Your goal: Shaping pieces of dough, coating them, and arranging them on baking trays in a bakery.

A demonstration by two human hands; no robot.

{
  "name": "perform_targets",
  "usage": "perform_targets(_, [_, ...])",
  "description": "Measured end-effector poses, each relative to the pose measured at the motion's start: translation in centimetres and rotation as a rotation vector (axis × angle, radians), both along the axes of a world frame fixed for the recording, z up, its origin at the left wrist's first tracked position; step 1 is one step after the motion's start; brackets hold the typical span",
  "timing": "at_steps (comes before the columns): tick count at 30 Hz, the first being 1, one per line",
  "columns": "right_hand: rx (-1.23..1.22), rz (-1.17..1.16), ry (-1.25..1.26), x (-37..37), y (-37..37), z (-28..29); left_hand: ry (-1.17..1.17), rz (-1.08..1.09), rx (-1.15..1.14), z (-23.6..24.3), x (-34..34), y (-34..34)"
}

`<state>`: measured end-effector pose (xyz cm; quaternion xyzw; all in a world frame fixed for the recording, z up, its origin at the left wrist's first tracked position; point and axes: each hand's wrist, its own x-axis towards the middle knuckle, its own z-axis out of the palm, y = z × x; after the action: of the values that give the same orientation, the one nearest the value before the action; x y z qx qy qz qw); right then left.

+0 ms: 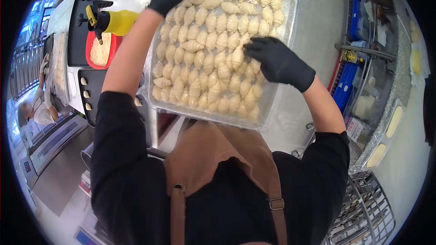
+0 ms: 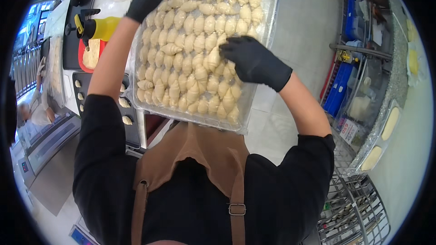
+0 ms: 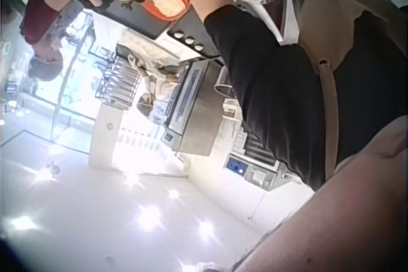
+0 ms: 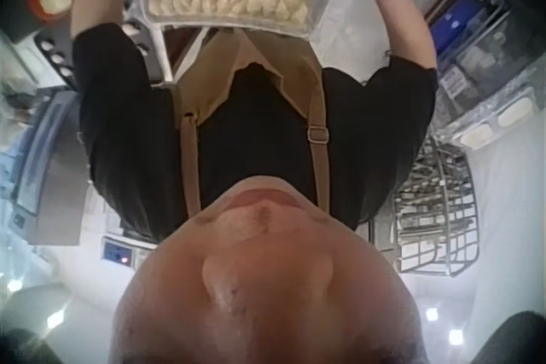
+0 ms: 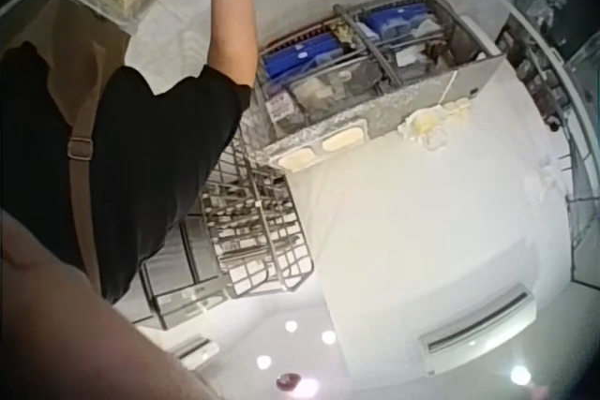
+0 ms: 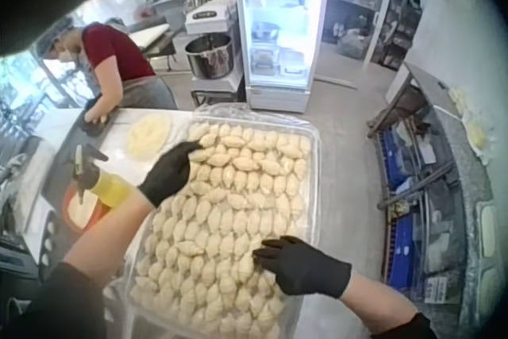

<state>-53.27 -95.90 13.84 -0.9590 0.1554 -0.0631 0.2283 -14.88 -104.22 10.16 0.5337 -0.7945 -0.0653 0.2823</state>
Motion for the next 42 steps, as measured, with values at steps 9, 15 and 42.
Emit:
perform_targets(9, [-0.175,0.037,0.469,2.1,2.9,2.7,-0.061,-0.090,0.449,3.6,-4.1,20.1])
perform_targets(15, [-0.053,-0.004,0.360,1.2,-1.0,3.4,-0.094,0.000,0.337,2.7,-4.2,20.2])
perform_targets(42, [-0.283,-0.598,-0.394,13.2,-21.8,-1.9,0.203,0.197,0.269,3.8,-0.5,12.6])
